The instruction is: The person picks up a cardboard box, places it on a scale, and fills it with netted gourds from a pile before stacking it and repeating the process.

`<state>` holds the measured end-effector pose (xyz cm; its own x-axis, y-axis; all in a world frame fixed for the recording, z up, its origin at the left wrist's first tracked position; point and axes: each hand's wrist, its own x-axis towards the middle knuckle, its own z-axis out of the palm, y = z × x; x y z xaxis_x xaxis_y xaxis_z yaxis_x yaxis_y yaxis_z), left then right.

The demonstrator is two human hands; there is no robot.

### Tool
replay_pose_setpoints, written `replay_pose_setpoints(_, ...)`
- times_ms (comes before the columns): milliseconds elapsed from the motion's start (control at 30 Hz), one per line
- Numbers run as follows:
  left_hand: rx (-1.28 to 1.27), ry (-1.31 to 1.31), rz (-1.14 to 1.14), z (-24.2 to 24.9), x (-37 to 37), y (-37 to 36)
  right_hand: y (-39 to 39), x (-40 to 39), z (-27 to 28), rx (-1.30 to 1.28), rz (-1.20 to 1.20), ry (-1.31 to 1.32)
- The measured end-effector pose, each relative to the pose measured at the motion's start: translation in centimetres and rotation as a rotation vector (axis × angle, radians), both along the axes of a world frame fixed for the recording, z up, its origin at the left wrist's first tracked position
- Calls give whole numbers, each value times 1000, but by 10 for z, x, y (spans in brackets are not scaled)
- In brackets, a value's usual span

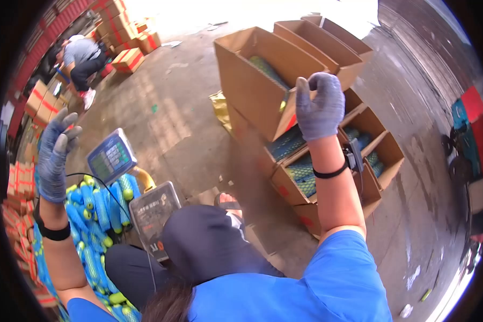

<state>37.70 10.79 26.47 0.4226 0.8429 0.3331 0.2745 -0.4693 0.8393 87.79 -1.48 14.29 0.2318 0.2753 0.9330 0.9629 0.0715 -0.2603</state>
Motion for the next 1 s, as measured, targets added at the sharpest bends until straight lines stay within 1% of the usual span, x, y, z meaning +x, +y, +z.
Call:
replay_pose_setpoints(33, 36, -6, 94, 18, -35, -25, -6, -18, 9, 10, 55, -106)
replay_pose_setpoints(100, 65, -48, 230, 57, -113, -75, -10, -56, 11, 42, 315, -108)
replay_pose_setpoints(167, 42, -178, 366, 89, -187, -140, -6, -89, 8, 52, 450, -123)
replay_pose_setpoints(200, 80, -202, 462, 101, -219, -183, -3, -110, 6, 54, 554, -57)
replay_pose_setpoints(233, 113, -130, 615, 121, -234, -232, 1, -128, 3, 66, 655, -6)
replay_pose_setpoints(300, 151, -300, 823, 127, -266, -329, 11, -168, 1, 53, 850, 90)
replay_pose_setpoints(333, 161, -291, 922, 122, -279, -377, 13, -189, 1, 36, 940, 150)
replay_pose_setpoints(367, 102, -360, 825, 113, -292, -427, 18, -210, 2, 21, 1031, 205)
replay_pose_setpoints(400, 54, -432, 727, 100, -300, -480, 25, -227, 4, 7, 1078, 178)
replay_pose_setpoints(433, 19, -549, 848, 80, -295, -528, 31, -247, 6, -5, 1133, 148)
replay_pose_setpoints(467, 14, -611, 975, 57, -284, -579, 29, -272, 13, -25, 1138, 107)
replay_pose_setpoints(500, -43, -681, 998, 28, -287, -628, 33, -292, 15, -46, 1165, 118)
replay_pose_setpoints(533, -54, -773, 1207, -10, -271, -667, 44, -308, 13, -74, 1217, 126)
replay_pose_setpoints(567, -42, -908, 1419, -46, -245, -688, 58, -327, 10, -56, 1266, 114)
replay_pose_setpoints(600, -172, -959, 1537, -96, -244, -735, 53, -351, 20, -114, 1264, 91)
replay_pose_setpoints(633, -292, -963, 1774, -154, -240, -775, 48, -374, 29, -133, 1275, 31)
replay_pose_setpoints(667, -290, -1148, 1892, -200, -221, -810, 48, -394, 36, -128, 1278, -67)
replay_pose_setpoints(700, -267, -1330, 1987, -230, -204, -836, 49, -414, 40, -106, 1269, -151)
replay_pose_setpoints(733, -285, -1345, 2176, -249, -191, -851, 46, -436, 41, -134, 1333, -111)
replay_pose_setpoints(767, -324, -1361, 2363, -265, -179, -862, 48, -455, 43, -128, 1367, -126)
replay_pose_setpoints(800, -313, -1395, 2375, -286, -174, -879, 54, -471, 48, -51, 1363, -308)
replay_pose_setpoints(833, -304, -1330, 2394, -310, -169, -899, 54, -485, 53, 29, 1346, -490)
replay_pose_setpoints(867, -290, -1258, 2410, -334, -169, -921, 45, -504, 57, -4, 1355, -476)
replay_pose_setpoints(900, -277, -1275, 2414, -359, -181, -944, 42, -520, 59, 9, 1366, -483)
replay_pose_setpoints(933, -511, -1078, 2405, -384, -199, -968, 45, -531, 58, -94, 1379, -503)
replay_pose_setpoints(967, -727, -870, 2365, -398, -219, -982, 46, -540, 56, -196, 1386, -517)
replay_pose_setpoints(1000, -722, -874, 2359, -399, -238, -987, 38, -551, 54, -233, 1385, -511)
